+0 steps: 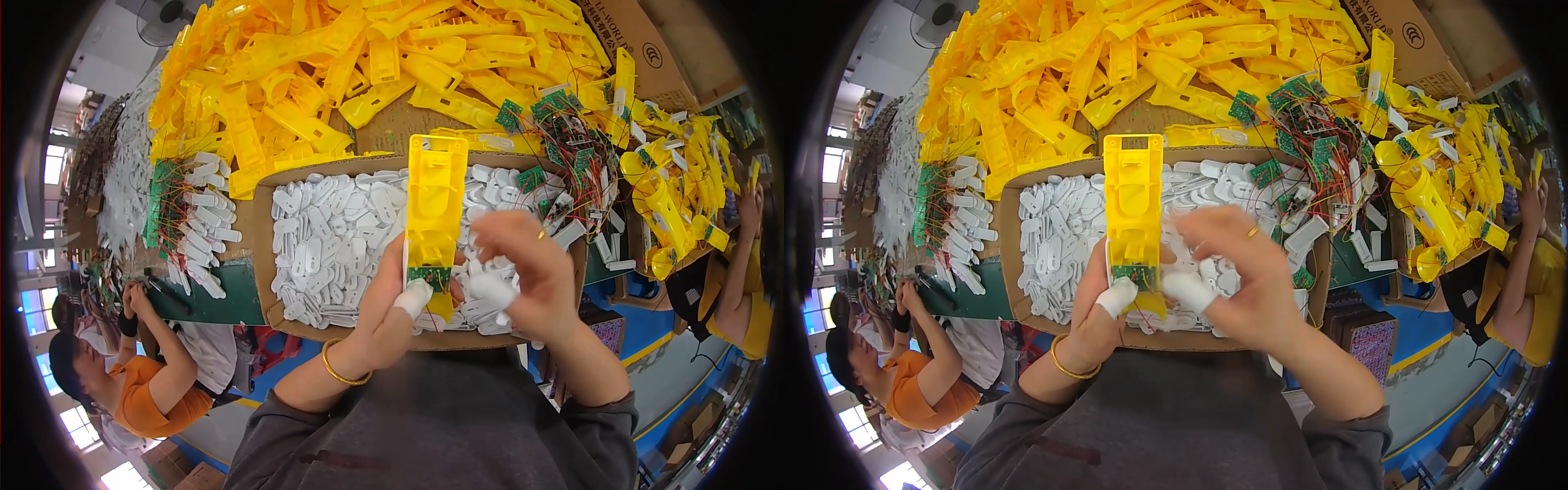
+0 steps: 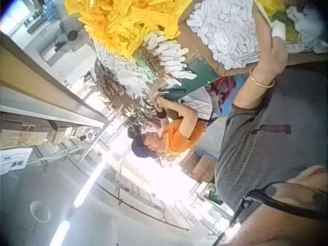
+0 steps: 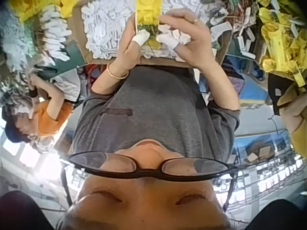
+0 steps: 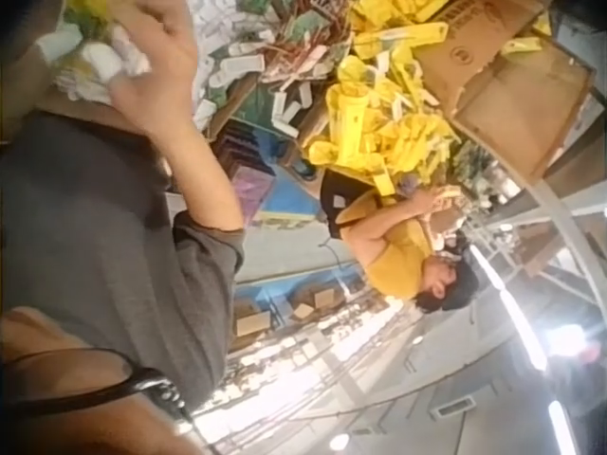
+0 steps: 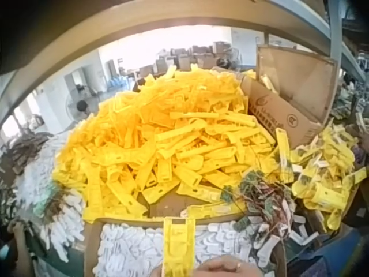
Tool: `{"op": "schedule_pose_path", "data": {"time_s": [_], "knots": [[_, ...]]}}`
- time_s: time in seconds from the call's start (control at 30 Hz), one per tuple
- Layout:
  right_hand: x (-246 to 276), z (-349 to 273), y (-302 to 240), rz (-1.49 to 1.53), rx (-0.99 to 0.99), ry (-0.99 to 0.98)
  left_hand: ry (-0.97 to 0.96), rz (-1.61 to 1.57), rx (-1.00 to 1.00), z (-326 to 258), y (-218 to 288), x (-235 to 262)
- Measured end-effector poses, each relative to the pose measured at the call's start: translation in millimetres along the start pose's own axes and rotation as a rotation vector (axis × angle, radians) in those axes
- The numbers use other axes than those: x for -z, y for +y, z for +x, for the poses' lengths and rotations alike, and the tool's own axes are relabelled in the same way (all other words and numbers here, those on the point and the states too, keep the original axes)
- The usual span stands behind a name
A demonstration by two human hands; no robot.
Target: Manually assembling yellow plastic housings with internal circuit boards and white cylindrical components on an assembly line.
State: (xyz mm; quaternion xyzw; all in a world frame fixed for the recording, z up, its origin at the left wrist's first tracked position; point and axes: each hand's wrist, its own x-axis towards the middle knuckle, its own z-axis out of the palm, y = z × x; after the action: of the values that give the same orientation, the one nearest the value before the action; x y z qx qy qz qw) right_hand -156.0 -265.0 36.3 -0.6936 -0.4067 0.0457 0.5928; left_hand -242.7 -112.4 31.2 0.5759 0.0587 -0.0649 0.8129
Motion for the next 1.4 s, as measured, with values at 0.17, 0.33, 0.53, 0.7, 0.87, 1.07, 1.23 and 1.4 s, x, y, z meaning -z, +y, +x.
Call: {"op": "schedule_pose_path", "data": {"time_s": [0.17,0.33,0.53,0.7,0.87,1.07,1.23,1.4], "knots": [[8.2,-0.3,-5.7,0.649,-0.821,-0.192,-0.056,-0.064,0.026,0.3,4.5,-7.6],[0.7,-11.8,-1.1,0.540,-0.736,-0.165,-0.046,0.278,-0.126,2.9,-2.8,-1.2],[-3.2,-16.5,0.5,0.607,-0.728,-0.088,-0.003,0.503,-0.143,5.1,-3.7,-6.4],[-11.6,-20.7,16.2,0.606,-0.671,-0.012,0.067,0.499,-0.125,11.6,-17.4,-5.5],[9.5,5.8,10.5,0.733,-0.817,-0.100,-0.088,-0.369,0.137,28.1,0.1,-1.2],[10.6,4.2,9.1,0.671,-0.729,-0.031,0.026,-0.556,0.276,28.3,5.6,-8.2],[143.4,0.1,7.6,0.466,-0.437,0.625,0.026,0.174,-0.116,10.8,20.4,34.1],[353.4,-53.2,38.3,0.385,-0.362,0.894,0.260,0.646,-0.153,39.7,39.7,98.9]]}}
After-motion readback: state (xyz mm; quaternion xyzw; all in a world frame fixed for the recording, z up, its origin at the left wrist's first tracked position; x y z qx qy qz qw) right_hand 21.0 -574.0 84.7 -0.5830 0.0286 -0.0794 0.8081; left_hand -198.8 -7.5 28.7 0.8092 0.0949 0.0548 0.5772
